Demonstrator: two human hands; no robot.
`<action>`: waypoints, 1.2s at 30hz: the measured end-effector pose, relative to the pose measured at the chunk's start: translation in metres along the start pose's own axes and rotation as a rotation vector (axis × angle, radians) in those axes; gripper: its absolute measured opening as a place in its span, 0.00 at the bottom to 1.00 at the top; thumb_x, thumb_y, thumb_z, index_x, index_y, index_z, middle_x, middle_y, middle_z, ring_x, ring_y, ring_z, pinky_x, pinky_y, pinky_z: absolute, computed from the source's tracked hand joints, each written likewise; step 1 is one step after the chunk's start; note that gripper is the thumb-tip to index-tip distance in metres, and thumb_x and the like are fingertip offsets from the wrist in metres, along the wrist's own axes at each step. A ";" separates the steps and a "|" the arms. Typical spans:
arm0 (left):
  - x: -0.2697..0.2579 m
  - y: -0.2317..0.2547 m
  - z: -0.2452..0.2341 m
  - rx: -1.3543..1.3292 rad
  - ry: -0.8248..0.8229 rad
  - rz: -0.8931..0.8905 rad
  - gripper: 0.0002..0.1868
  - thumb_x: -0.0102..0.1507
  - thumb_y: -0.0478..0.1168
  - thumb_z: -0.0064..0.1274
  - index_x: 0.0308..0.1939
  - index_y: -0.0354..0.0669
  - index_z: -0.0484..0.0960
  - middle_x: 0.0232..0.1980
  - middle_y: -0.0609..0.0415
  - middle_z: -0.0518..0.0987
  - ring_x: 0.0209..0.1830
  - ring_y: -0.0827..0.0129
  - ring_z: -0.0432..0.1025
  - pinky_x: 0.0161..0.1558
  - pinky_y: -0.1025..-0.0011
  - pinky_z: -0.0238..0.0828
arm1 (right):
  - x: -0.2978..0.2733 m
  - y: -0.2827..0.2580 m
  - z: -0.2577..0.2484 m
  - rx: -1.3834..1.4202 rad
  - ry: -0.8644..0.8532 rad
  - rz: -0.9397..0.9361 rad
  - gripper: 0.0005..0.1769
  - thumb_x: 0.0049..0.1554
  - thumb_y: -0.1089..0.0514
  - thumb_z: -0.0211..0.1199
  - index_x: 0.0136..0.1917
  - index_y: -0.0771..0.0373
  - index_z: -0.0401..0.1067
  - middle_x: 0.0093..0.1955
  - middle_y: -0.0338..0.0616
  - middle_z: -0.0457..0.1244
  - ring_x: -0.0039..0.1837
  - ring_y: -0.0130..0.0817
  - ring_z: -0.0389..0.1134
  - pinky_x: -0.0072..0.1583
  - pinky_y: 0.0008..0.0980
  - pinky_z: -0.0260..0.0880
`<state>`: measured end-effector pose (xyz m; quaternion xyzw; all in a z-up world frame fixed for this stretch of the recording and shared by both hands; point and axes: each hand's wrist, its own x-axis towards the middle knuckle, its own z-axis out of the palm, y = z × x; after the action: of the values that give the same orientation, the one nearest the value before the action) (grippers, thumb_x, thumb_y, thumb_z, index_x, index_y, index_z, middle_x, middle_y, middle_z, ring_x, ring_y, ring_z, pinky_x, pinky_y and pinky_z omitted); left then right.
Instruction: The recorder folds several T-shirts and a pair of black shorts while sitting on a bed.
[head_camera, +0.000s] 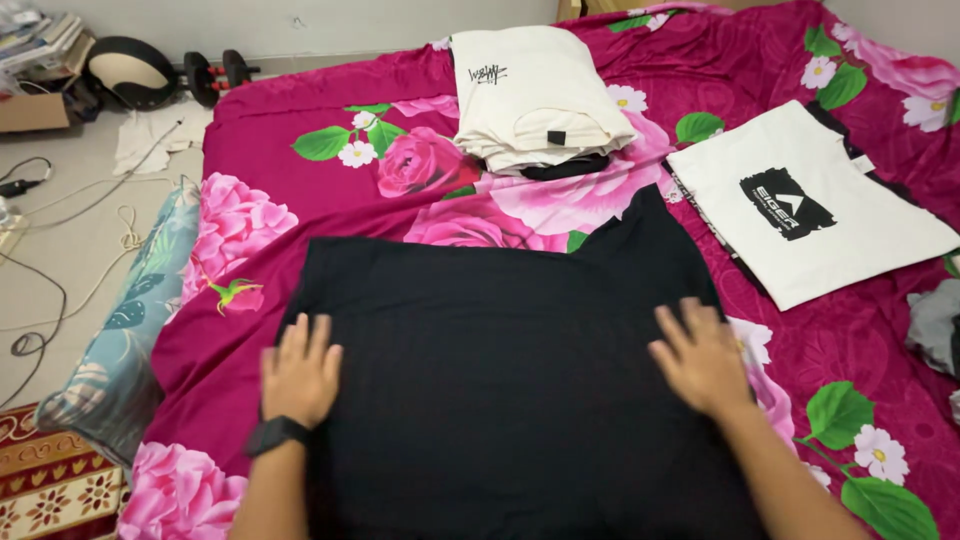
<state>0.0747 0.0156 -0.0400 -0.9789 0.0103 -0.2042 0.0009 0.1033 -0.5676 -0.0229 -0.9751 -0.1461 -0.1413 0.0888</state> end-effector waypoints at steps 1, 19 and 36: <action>-0.004 -0.020 0.016 -0.047 0.018 -0.080 0.32 0.68 0.54 0.44 0.75 0.52 0.67 0.78 0.45 0.64 0.76 0.51 0.59 0.69 0.39 0.54 | -0.004 0.016 -0.002 -0.045 0.011 0.076 0.36 0.61 0.34 0.50 0.79 0.45 0.55 0.83 0.55 0.46 0.82 0.57 0.45 0.75 0.71 0.46; 0.035 0.124 -0.053 -0.226 0.039 0.166 0.30 0.63 0.58 0.51 0.67 0.53 0.74 0.72 0.43 0.68 0.67 0.46 0.64 0.63 0.41 0.61 | 0.007 -0.058 -0.010 -0.248 -0.140 0.014 0.39 0.59 0.34 0.52 0.78 0.47 0.53 0.83 0.49 0.44 0.82 0.53 0.44 0.76 0.63 0.42; 0.025 0.230 -0.001 -0.385 0.118 0.271 0.29 0.64 0.49 0.49 0.70 0.49 0.73 0.73 0.39 0.66 0.74 0.47 0.59 0.69 0.41 0.51 | 0.040 -0.177 0.041 -0.119 -0.045 -0.014 0.37 0.60 0.40 0.54 0.78 0.53 0.57 0.81 0.51 0.48 0.80 0.57 0.46 0.69 0.77 0.44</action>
<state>0.0926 -0.2152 -0.0303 -0.9371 0.1804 -0.2531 -0.1591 0.0955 -0.3817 -0.0260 -0.9805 -0.1463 -0.1283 0.0265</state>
